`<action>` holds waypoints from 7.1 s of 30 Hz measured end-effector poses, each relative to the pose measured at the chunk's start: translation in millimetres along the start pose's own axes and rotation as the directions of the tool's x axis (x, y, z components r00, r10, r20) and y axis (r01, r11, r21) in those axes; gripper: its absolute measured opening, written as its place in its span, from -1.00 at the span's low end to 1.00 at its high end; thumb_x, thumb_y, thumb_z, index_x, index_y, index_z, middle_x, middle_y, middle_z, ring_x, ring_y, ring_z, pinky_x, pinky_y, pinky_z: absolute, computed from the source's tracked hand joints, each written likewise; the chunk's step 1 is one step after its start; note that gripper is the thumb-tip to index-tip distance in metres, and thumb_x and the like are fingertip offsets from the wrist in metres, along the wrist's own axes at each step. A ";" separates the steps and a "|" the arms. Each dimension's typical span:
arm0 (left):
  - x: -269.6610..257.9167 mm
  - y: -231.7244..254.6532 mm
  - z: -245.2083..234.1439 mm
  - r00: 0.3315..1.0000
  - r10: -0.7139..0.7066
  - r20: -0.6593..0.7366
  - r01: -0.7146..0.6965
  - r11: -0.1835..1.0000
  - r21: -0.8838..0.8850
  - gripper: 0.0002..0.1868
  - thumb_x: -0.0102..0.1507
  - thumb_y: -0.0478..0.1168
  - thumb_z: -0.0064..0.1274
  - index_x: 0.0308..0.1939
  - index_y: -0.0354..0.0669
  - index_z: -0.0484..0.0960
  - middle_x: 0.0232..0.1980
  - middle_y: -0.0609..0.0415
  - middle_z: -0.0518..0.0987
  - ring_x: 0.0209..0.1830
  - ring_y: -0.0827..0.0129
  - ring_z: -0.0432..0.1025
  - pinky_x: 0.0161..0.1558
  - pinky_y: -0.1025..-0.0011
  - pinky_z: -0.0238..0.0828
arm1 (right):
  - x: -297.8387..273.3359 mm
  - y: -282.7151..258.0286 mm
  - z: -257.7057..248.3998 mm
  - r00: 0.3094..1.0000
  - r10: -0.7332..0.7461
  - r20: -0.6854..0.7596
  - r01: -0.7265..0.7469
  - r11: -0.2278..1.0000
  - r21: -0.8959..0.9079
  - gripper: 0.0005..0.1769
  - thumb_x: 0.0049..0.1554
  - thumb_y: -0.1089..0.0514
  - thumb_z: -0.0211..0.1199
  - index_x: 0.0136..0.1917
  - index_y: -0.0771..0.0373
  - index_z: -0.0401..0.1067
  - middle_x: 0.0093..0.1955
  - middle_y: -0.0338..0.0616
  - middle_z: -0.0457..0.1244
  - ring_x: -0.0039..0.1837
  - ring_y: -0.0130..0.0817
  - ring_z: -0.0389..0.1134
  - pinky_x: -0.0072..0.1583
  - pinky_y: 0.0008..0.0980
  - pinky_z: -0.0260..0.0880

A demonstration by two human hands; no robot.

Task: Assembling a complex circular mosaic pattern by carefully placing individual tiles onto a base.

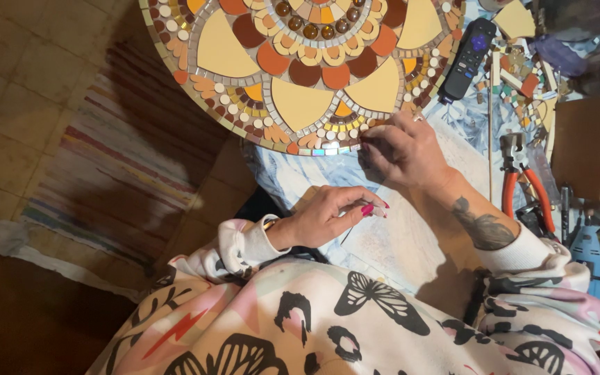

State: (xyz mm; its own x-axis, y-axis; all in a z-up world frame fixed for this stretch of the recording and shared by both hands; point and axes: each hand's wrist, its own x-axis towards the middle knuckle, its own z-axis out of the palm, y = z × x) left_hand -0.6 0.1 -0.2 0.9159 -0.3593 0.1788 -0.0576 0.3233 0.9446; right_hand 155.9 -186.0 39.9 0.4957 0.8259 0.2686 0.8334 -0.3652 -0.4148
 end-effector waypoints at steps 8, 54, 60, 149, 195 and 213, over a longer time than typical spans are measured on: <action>0.6 -2.0 0.8 0.999 0.036 -0.001 -0.036 0.999 -0.017 -0.77 0.45 -0.34 -0.09 0.14 -0.33 0.57 0.02 0.02 0.68 -0.01 0.57 0.52 0.00 0.53 0.49 | -16.4 17.9 -16.9 0.986 0.165 0.004 -0.165 0.986 0.025 -0.71 0.07 0.23 0.40 0.09 0.22 0.54 -0.13 -0.06 0.20 -0.11 -0.14 0.33 -0.07 -0.24 0.37; 1.2 -1.5 0.0 1.000 0.025 -0.004 -0.025 1.000 0.002 -0.78 0.45 -0.34 -0.08 0.12 -0.32 0.59 -0.02 0.02 0.69 -0.02 0.53 0.55 0.01 0.52 0.51 | 6.5 7.0 -14.6 0.999 -0.024 0.044 0.021 0.998 0.066 -0.79 0.08 0.24 0.47 -0.03 0.24 0.49 0.03 -0.05 0.32 0.06 -0.03 0.32 0.06 -0.15 0.37; 1.0 1.4 -0.4 1.000 0.007 0.000 -0.007 1.000 -0.018 -0.76 0.44 -0.34 -0.08 0.14 -0.33 0.58 0.00 0.01 0.69 0.00 0.54 0.54 0.02 0.51 0.50 | 7.9 7.3 -14.2 0.995 -0.089 0.036 0.087 0.995 0.051 -0.78 0.03 0.27 0.48 -0.07 0.23 0.48 -0.02 -0.08 0.32 0.08 0.00 0.32 0.11 -0.12 0.38; 10.8 46.6 44.6 0.990 0.144 0.008 -0.142 0.967 0.211 -0.74 0.53 -0.22 -0.13 0.20 -0.27 0.53 0.01 0.05 0.66 -0.08 0.47 0.52 0.00 0.48 0.48 | -106.4 -133.1 -55.9 0.937 -0.116 -0.329 -0.092 0.827 -0.554 -0.69 0.04 0.35 0.51 0.01 0.22 0.46 -0.11 -0.18 0.23 -0.10 -0.22 0.29 0.00 -0.15 0.27; 2.1 29.6 107.3 0.968 0.247 0.047 -0.234 0.817 0.526 -0.65 0.24 -0.33 0.14 0.12 -0.16 0.66 0.02 0.00 0.68 -0.05 0.24 0.57 0.07 0.35 0.50 | -181.0 -154.0 46.7 0.460 0.828 -0.322 -0.205 0.452 0.868 -0.65 0.39 0.05 0.08 -0.09 0.35 0.48 -0.27 -0.32 0.28 -0.20 -0.65 0.23 -0.15 -0.56 0.27; -10.9 33.8 92.1 0.947 0.133 0.294 -0.319 0.520 0.792 -0.43 0.24 -0.09 0.18 0.33 -0.11 0.52 0.37 -0.04 0.51 0.45 -0.01 0.35 0.42 -0.01 0.15 | -195.9 -147.5 -0.2 0.684 0.551 -0.478 -0.522 0.827 0.207 -0.82 0.30 0.19 0.20 -0.09 0.36 0.45 -0.25 -0.04 0.26 -0.24 -0.24 0.30 -0.17 -0.31 0.29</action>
State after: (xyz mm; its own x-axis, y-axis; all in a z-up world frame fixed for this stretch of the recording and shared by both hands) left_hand -49.1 -65.7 55.1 0.7427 -0.5540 0.3762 -0.6368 -0.4107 0.6525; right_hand -64.1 -294.0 48.6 0.9152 0.1583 0.3707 0.3801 -0.6448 -0.6631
